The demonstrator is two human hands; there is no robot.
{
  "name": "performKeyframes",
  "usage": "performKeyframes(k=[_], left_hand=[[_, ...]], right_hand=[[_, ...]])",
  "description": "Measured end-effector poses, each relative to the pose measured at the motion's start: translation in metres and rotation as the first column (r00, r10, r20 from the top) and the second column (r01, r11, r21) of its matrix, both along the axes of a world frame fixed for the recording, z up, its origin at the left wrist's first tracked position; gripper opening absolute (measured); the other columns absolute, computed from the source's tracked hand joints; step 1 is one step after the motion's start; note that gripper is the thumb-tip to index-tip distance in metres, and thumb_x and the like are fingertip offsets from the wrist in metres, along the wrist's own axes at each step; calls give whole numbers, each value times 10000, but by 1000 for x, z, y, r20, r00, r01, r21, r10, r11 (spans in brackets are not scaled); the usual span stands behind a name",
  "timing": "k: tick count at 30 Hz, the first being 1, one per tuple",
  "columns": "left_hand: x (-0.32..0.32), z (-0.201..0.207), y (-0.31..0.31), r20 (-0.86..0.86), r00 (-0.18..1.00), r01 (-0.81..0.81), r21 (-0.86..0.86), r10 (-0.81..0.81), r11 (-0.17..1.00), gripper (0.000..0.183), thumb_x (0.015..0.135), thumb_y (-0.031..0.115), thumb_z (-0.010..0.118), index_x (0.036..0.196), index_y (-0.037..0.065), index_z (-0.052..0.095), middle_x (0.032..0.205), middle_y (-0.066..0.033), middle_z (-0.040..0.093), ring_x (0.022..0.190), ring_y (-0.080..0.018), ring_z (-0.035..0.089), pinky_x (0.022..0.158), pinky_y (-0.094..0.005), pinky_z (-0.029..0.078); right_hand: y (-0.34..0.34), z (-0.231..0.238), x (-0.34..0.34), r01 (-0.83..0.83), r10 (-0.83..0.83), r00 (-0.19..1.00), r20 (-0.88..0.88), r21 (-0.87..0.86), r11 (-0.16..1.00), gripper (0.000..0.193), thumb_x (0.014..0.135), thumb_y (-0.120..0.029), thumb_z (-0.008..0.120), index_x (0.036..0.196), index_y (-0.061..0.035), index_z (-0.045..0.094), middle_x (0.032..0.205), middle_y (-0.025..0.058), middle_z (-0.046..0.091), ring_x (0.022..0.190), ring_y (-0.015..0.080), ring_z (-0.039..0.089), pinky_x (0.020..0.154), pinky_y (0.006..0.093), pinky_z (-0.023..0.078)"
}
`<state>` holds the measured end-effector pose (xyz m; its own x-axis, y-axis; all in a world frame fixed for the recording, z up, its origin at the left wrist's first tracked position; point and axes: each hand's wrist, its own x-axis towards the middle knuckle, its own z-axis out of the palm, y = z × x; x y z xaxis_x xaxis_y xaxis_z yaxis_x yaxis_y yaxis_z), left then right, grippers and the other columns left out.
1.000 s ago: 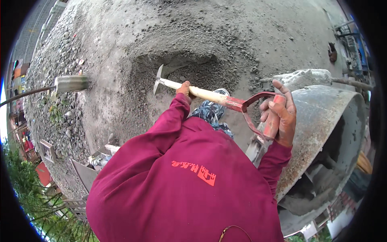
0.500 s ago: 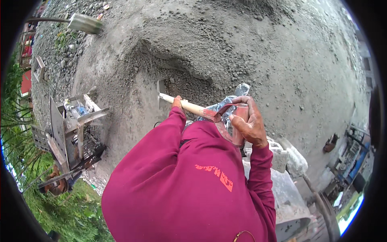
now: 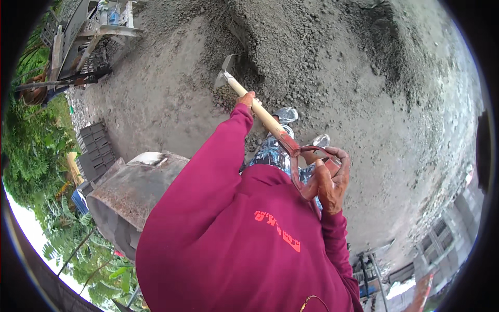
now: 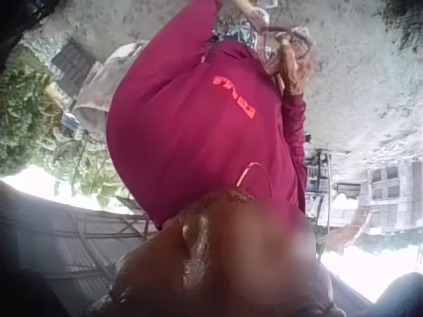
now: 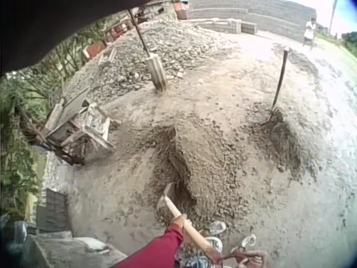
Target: The person carries a concrete block and places it on a stack, then uses a shovel to repeatedly move aggregate from a pile into a metal hopper.
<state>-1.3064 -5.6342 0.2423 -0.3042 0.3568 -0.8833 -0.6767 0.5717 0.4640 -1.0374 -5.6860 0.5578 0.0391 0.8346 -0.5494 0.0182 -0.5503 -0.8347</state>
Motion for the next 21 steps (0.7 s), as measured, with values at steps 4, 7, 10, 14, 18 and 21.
performKeyframes(k=[4,7,10,14,18,21], left_hand=[[92,25,-44,34,975,-220,-39,221,975,223,741,95,615,895,-15,497,673,-105,526,524,-224,543,481,-367,506],[146,23,-91,37,938,-343,-48,344,938,201,724,92,619,856,-18,513,655,-97,514,519,-214,527,469,-360,486],[190,30,-119,16,929,-368,-69,370,927,189,720,113,618,803,-22,516,650,-98,512,504,-215,523,469,-369,487],[208,28,-127,-16,921,-389,-68,388,919,189,711,137,607,743,-18,504,634,-102,518,491,-210,526,469,-370,490],[202,11,-136,-108,872,-484,-34,478,874,194,744,114,612,826,5,474,623,-104,526,470,-214,520,442,-356,487],[225,30,-148,36,813,-583,17,582,813,217,737,132,627,833,7,477,642,-99,533,491,-204,522,459,-332,482]], right_hand=[[-5,16,80,-172,160,981,111,105,979,367,800,-119,601,1118,-12,452,870,66,527,724,113,519,630,233,430],[-9,20,144,-329,307,941,145,173,928,373,806,-133,590,1124,-12,436,735,49,528,559,99,520,502,217,432],[-17,18,198,-418,400,907,130,170,893,394,804,-144,584,1131,0,418,691,65,527,512,121,516,465,236,440],[-25,17,220,-352,347,935,-74,-89,932,377,785,-148,598,1099,14,465,931,114,531,714,129,541,644,254,448],[-36,-16,221,-503,485,855,186,62,862,386,773,-180,619,1078,2,468,775,70,533,662,127,527,647,242,435],[-38,-18,226,-585,560,809,180,154,796,443,787,-184,631,1136,-27,407,699,79,533,525,136,513,501,249,436]])
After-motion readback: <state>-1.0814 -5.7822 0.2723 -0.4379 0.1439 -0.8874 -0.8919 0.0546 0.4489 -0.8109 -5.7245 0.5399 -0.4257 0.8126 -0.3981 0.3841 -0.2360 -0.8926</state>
